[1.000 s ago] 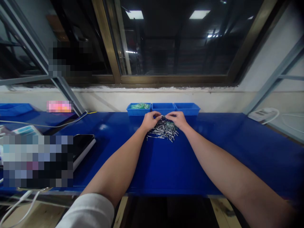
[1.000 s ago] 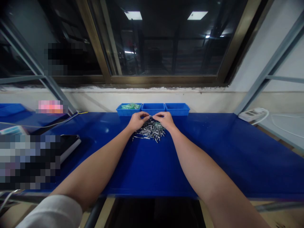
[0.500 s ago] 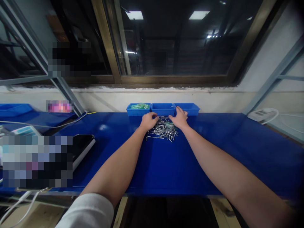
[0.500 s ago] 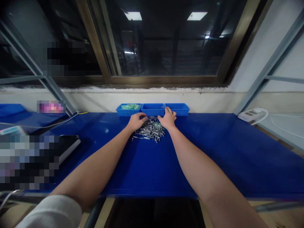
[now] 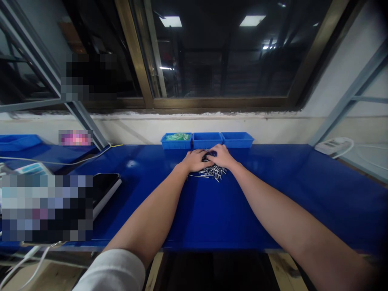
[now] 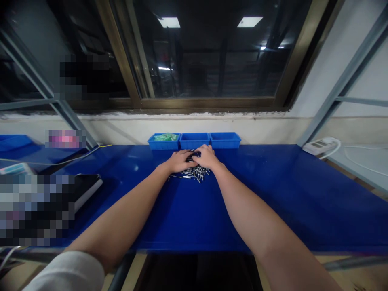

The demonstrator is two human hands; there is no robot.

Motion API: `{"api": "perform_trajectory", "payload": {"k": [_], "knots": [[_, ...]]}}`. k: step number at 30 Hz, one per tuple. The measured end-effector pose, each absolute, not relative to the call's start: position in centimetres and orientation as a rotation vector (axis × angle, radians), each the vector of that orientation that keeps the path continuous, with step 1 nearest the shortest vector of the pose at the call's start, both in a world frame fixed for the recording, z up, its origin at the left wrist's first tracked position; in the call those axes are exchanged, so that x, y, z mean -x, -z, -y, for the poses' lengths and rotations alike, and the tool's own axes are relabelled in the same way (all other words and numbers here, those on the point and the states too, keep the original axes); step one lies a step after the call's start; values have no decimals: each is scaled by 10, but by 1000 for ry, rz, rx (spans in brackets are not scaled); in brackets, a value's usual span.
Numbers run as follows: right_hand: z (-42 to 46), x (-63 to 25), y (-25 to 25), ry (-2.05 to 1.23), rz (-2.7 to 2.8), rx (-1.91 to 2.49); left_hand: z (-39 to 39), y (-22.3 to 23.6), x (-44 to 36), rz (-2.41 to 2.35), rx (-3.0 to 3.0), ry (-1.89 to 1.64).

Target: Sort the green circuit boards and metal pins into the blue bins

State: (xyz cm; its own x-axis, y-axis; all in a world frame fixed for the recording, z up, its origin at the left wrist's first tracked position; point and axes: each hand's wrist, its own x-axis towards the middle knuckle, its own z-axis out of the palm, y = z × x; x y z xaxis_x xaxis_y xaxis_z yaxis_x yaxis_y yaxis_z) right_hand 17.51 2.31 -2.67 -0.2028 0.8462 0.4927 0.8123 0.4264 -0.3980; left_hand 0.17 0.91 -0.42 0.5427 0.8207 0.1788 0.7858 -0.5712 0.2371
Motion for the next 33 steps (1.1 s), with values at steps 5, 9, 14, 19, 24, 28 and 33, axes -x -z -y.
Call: {"api": "perform_trajectory", "payload": {"k": [5,9,14,19,24,28,33], "knots": [[-28,-174,29,-135,2111,1396,-10,7,-2,-1288,-2708,-606],[-26,-176,26,-190,2084,1357,-13,8,1,-1191,-2693,-728],[-24,-177,25,-224,2069,1299,-15,9,3,-1161,-2651,-821],[-23,-176,25,-225,2026,1258,-19,11,2,-1200,-2665,-846],[-21,-176,22,-200,1995,1211,-23,14,2,-1237,-2664,-866],[-20,-175,20,-192,2016,1158,-24,14,2,-1183,-2692,-900],[-19,-174,20,-258,1993,1159,-23,12,3,-1160,-2672,-926]]}}
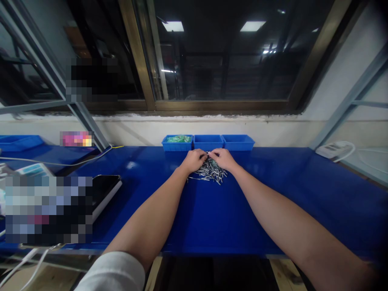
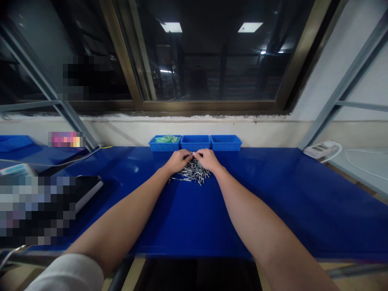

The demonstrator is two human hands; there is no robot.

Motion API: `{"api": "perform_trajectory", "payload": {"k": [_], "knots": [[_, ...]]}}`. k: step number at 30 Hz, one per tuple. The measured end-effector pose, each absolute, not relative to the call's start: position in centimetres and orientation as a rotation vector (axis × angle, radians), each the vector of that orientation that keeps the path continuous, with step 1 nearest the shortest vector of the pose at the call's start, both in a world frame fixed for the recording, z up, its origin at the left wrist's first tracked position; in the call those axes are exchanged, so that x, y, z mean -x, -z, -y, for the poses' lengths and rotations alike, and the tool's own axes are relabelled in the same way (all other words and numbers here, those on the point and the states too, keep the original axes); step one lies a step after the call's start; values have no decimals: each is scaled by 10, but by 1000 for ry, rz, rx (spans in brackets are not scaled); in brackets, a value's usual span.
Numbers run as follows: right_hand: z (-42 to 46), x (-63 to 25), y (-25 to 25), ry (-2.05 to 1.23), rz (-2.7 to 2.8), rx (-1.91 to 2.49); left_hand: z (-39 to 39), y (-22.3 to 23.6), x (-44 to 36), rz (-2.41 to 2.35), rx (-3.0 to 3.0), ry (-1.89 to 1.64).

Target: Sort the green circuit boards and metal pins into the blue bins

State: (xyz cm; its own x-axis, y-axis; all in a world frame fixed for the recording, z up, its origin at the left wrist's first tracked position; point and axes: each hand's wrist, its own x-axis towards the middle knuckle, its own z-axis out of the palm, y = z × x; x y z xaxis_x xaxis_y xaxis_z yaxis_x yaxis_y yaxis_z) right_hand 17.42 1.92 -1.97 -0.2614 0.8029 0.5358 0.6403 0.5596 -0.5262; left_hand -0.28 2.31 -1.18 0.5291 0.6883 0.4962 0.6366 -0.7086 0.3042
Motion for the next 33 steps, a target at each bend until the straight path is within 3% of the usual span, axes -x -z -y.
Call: {"api": "perform_trajectory", "payload": {"k": [9,20,27,33], "knots": [[-18,-174,20,-535,1748,1070,-26,13,3,-1199,-2675,-945],[-15,-177,14,-624,1680,1019,-24,11,3,-1174,-2661,-953],[-19,-180,16,-606,1599,1007,-23,9,2,-1194,-2619,-1009],[-33,-193,15,-452,1214,1069,-27,10,7,-1412,-2485,-1122]]}}
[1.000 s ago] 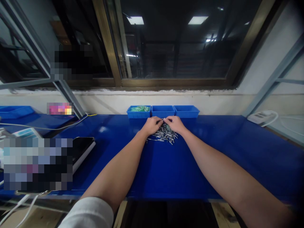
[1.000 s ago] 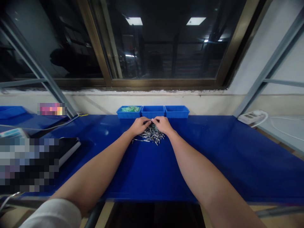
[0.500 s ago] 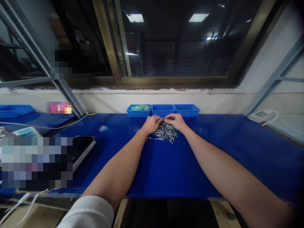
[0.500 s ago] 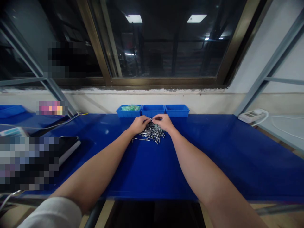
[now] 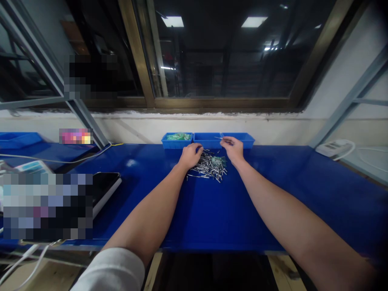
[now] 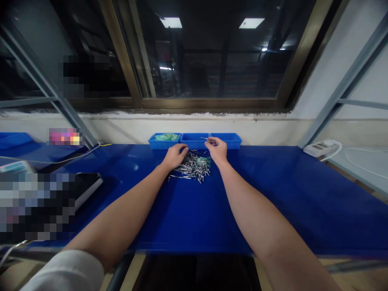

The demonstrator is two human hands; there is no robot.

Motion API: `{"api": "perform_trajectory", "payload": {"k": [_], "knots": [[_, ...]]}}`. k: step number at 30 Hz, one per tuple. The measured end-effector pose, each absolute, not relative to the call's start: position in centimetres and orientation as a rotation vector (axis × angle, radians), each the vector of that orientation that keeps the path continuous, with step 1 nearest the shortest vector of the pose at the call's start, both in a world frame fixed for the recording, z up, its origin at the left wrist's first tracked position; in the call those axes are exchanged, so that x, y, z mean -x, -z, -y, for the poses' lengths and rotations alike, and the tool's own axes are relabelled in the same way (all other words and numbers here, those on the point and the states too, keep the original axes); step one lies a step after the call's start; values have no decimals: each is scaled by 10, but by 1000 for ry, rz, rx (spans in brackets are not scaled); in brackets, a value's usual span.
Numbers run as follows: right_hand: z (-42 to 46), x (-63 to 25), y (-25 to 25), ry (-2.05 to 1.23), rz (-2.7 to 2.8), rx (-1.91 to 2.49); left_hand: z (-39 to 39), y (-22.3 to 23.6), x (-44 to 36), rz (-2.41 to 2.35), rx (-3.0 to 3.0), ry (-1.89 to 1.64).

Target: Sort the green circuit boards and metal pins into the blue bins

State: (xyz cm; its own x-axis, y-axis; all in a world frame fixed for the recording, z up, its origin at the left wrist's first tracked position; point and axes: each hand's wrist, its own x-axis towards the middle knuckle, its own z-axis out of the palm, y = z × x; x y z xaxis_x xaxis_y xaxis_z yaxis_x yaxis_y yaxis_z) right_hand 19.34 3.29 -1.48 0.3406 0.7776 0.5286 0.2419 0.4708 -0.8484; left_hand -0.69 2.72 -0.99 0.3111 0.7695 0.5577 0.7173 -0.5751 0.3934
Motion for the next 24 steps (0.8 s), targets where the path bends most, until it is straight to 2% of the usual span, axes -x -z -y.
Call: {"api": "perform_trajectory", "payload": {"k": [9,18,24], "knots": [[-42,-204,22,-498,1235,1160,-31,13,8,-1550,-2491,-1016],[-30,-187,25,-168,1876,1432,-24,11,5,-1476,-2549,-749],[-26,-183,24,-163,2046,1434,-20,11,4,-1410,-2633,-621]]}}
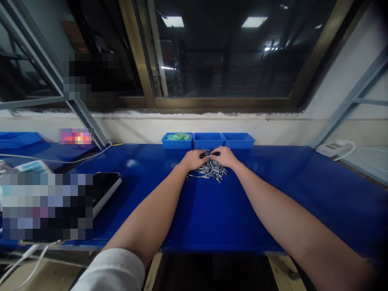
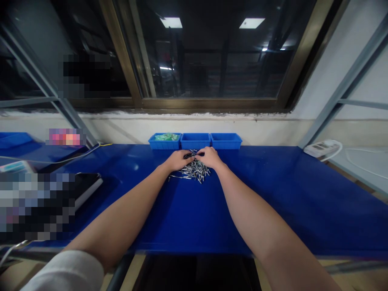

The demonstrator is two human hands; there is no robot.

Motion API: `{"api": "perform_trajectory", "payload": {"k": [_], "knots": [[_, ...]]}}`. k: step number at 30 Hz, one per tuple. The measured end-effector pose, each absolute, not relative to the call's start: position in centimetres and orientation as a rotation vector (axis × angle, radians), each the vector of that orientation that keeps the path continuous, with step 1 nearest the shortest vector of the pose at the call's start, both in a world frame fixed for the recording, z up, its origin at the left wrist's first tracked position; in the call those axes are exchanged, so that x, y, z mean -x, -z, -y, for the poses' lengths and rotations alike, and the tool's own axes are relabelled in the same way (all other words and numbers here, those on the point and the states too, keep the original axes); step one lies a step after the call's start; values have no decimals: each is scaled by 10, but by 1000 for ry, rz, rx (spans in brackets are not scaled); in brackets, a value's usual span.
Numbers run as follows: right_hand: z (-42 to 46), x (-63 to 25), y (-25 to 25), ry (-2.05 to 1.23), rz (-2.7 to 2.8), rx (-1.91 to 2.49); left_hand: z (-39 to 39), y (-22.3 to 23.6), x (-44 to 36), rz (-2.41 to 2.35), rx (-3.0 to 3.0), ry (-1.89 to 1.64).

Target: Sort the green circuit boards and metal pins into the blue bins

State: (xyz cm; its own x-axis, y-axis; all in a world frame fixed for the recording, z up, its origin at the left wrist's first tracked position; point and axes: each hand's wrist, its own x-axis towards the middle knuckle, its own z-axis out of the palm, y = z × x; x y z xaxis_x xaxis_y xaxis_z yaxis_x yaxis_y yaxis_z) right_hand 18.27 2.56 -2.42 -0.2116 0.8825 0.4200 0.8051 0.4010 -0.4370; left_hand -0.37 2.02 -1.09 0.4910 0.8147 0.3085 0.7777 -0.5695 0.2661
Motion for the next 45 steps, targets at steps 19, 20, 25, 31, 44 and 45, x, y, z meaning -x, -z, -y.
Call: {"api": "perform_trajectory", "payload": {"k": [19,20,25,31,44,45], "knots": [[-22,-178,19,-208,1972,1196,-26,13,4,-1167,-2754,-896],[-21,-178,19,-267,1954,1184,-27,13,4,-1161,-2756,-901],[-24,-179,20,-572,1774,1074,-29,14,4,-1187,-2741,-930],[-20,-181,16,-701,1695,1045,-25,12,4,-1201,-2726,-911],[-41,-206,10,-520,1026,1107,-26,11,7,-1431,-2575,-984],[-43,-208,10,-513,1007,1114,-27,11,7,-1438,-2577,-974]]}}
